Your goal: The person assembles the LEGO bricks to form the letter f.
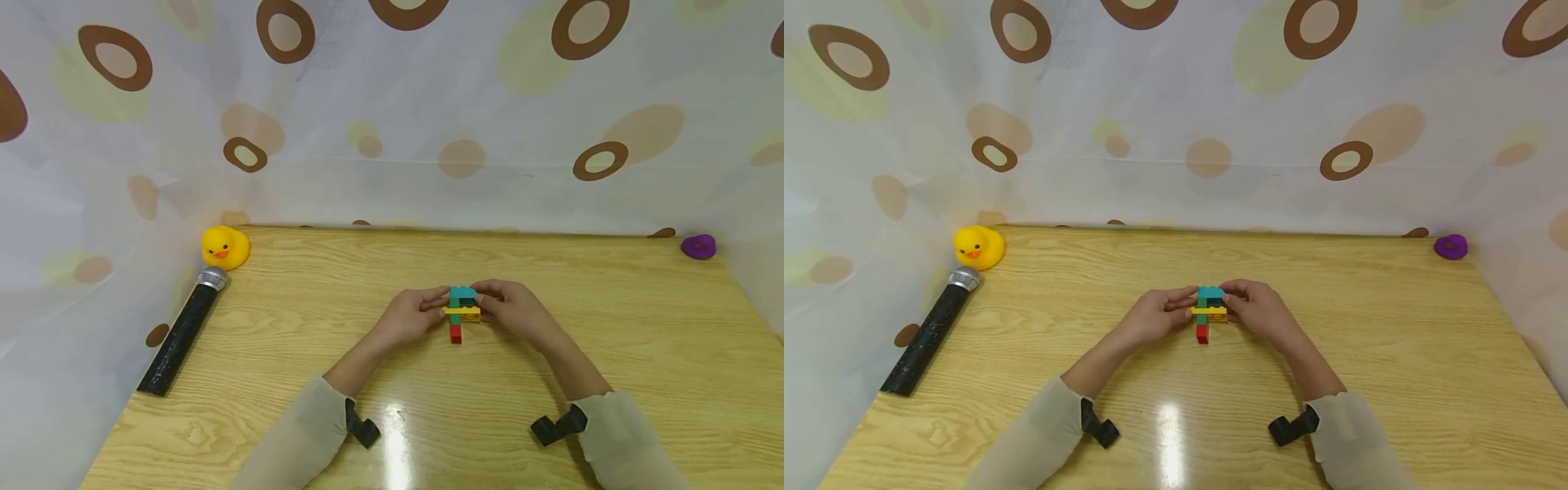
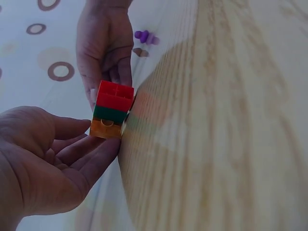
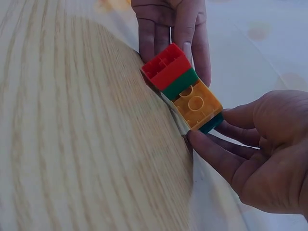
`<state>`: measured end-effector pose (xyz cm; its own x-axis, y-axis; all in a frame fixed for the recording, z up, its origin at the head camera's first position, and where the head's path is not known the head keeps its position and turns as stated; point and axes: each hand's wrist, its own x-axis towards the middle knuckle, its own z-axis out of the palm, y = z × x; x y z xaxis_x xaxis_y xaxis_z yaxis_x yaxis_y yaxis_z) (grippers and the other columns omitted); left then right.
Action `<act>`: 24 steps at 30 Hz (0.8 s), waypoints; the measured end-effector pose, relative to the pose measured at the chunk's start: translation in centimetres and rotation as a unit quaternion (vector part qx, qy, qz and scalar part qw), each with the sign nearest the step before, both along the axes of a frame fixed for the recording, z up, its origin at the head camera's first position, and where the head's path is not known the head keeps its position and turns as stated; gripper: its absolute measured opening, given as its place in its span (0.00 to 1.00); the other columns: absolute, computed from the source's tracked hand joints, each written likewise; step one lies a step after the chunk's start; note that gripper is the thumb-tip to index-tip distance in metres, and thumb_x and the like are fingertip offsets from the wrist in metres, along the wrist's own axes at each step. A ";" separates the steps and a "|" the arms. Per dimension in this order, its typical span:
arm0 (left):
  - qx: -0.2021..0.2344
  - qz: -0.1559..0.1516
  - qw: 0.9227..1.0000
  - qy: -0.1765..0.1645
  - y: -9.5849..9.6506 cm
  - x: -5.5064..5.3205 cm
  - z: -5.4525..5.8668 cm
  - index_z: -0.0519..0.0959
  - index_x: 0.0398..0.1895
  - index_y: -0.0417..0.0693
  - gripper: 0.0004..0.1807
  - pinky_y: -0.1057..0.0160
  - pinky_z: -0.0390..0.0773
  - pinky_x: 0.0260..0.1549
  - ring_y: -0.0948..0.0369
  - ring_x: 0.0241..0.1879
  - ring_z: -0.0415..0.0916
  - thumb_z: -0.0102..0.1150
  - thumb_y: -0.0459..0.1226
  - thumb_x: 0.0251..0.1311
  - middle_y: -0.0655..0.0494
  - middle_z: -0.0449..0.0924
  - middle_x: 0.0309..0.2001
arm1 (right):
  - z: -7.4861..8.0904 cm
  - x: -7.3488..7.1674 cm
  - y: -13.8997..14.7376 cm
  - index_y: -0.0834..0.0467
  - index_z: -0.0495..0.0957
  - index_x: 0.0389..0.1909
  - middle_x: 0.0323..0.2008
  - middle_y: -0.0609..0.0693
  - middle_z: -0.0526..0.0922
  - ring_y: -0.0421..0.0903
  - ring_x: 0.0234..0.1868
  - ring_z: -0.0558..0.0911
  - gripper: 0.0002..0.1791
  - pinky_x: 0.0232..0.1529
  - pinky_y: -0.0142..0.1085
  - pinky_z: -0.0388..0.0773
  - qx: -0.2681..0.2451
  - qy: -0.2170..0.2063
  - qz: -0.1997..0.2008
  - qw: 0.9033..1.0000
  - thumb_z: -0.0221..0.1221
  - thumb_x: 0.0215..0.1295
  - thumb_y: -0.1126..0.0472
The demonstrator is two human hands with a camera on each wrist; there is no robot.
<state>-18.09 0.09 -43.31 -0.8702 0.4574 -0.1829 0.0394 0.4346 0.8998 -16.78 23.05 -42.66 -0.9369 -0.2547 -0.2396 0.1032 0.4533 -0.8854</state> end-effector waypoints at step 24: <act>-0.063 0.013 0.994 0.085 -0.5 -0.7 0.6 0.66 0.76 0.60 0.30 0.51 0.79 0.61 0.53 0.67 0.76 0.56 0.49 0.73 0.53 0.72 0.72 | 0.6 0.0 1.9 0.57 0.66 0.74 0.65 0.62 0.78 0.60 0.58 0.83 0.30 0.52 0.53 0.82 0.154 0.111 -0.023 0.982 0.45 0.81 0.44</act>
